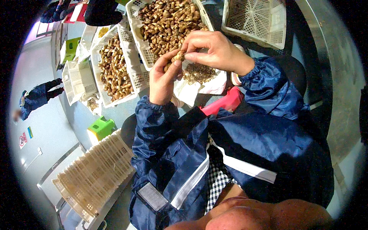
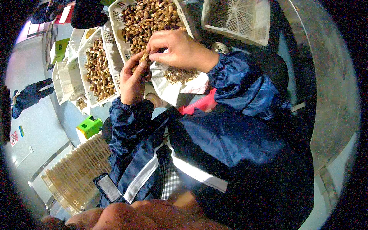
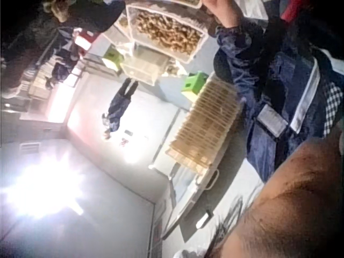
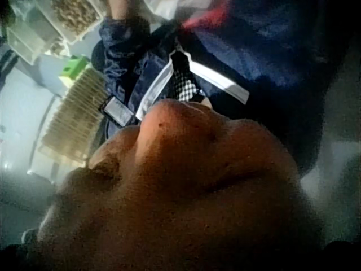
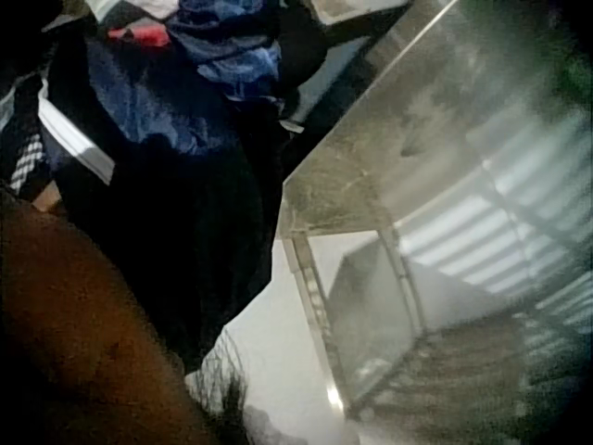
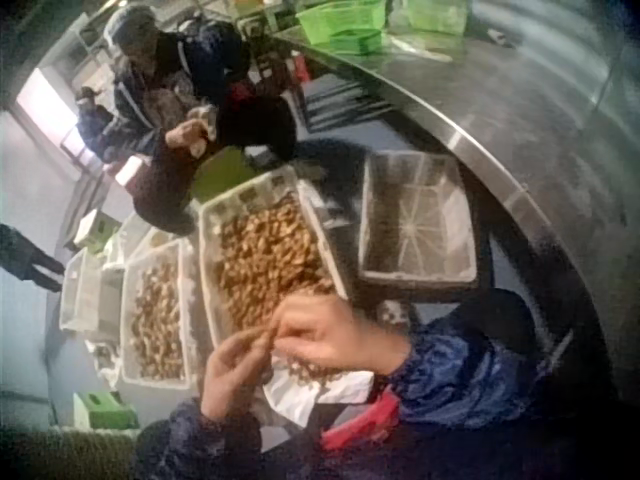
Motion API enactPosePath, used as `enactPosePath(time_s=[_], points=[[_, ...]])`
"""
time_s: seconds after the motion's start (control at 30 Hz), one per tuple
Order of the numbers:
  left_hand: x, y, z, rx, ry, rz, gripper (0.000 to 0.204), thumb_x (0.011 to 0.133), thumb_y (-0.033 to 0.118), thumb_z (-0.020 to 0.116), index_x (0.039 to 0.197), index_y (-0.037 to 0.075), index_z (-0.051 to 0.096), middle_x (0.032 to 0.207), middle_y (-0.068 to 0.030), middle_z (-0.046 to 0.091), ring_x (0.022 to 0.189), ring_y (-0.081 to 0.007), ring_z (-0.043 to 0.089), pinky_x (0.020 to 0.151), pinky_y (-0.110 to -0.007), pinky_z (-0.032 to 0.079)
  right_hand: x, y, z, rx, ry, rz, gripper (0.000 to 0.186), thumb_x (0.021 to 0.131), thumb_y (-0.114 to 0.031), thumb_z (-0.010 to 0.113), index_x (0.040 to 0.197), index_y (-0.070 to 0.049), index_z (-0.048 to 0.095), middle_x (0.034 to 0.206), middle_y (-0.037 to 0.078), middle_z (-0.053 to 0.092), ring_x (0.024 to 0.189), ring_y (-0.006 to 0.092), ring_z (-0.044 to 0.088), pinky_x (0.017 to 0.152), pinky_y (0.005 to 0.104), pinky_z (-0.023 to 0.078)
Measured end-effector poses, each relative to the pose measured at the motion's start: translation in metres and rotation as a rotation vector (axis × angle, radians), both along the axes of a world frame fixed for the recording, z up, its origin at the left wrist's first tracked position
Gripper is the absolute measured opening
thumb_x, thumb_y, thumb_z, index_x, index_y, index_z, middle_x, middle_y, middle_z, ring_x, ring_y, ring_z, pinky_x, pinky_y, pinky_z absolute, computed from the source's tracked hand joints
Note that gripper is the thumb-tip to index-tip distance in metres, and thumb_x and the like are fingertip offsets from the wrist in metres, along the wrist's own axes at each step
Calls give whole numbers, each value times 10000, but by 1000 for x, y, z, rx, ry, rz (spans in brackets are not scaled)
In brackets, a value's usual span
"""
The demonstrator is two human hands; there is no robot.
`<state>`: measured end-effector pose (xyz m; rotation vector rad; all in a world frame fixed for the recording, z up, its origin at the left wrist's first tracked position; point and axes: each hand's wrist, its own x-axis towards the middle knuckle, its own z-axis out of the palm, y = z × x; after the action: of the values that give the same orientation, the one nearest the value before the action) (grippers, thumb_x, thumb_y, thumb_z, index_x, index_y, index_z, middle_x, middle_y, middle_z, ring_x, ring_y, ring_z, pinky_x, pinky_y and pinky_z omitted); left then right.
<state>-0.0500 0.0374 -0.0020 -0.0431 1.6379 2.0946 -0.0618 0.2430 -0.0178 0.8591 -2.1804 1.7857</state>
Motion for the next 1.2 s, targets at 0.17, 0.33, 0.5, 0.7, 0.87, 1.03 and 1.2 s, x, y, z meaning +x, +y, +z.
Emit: enactPosePath(time_s=[0.17, 0.33, 0.5, 0.7, 0.87, 1.03, 1.2], points=[[-2, -2, -4, -124, 91, -26, 329, 891, 107, 642, 1183, -25, 572, 842, -1, 592, 676, -58, 512, 597, -197, 408, -3, 1, -4, -37, -215, 19, 166, 847, -130, 669, 790, 11, 603, 835, 83, 631, 796, 156, 601, 693, 292, 472], [-5, -12, -11, -259, 170, -65, 347, 869, 91, 669, 1187, -13, 577, 823, 15, 597, 666, -40, 499, 597, -171, 394, -3, -2, -2, 89, -306, -3, 152, 844, -137, 674, 804, 0, 624, 850, 80, 626, 818, 127, 583, 709, 275, 459], [-5, -6, -6, -378, 218, -43, 296, 847, 24, 669, 1128, -16, 587, 848, 8, 618, 735, -45, 545, 654, -187, 446, -3, -3, -12, 40, -119, 43, 165, 860, -150, 666, 829, 10, 638, 841, 31, 650, 773, 87, 579, 701, 245, 465], [-4, -3, -5, -532, 479, -26, 259, 816, 22, 698, 1037, -3, 565, 896, -24, 629, 785, -74, 577, 715, -221, 483, -3, -3, -20, -77, -506, 92, 157, 848, -149, 678, 852, 5, 650, 890, 28, 653, 825, 78, 574, 736, 236, 466], [-2, -7, -2, -672, 652, -83, 270, 815, 26, 700, 1046, 6, 562, 900, -32, 621, 781, -81, 576, 711, -227, 484, -1, -4, -20, -21, -473, 84, 150, 848, -141, 676, 831, 4, 643, 871, 27, 646, 810, 93, 582, 746, 255, 472], [-4, -9, 7, -428, 304, -116, 235, 862, 60, 666, 1065, -1, 565, 838, 22, 595, 702, -57, 526, 622, -200, 431, 0, 1, -8, -416, -938, 241, 152, 878, -145, 645, 822, -6, 622, 832, 39, 625, 790, 91, 578, 724, 228, 462], [-3, -6, -1, -301, 217, -91, 215, 905, 107, 627, 1082, 0, 567, 809, 25, 577, 651, -34, 462, 567, -182, 369, -2, -3, -13, -6, -284, 48, 148, 875, -142, 654, 827, -5, 625, 849, 29, 632, 783, 82, 565, 717, 228, 458]])
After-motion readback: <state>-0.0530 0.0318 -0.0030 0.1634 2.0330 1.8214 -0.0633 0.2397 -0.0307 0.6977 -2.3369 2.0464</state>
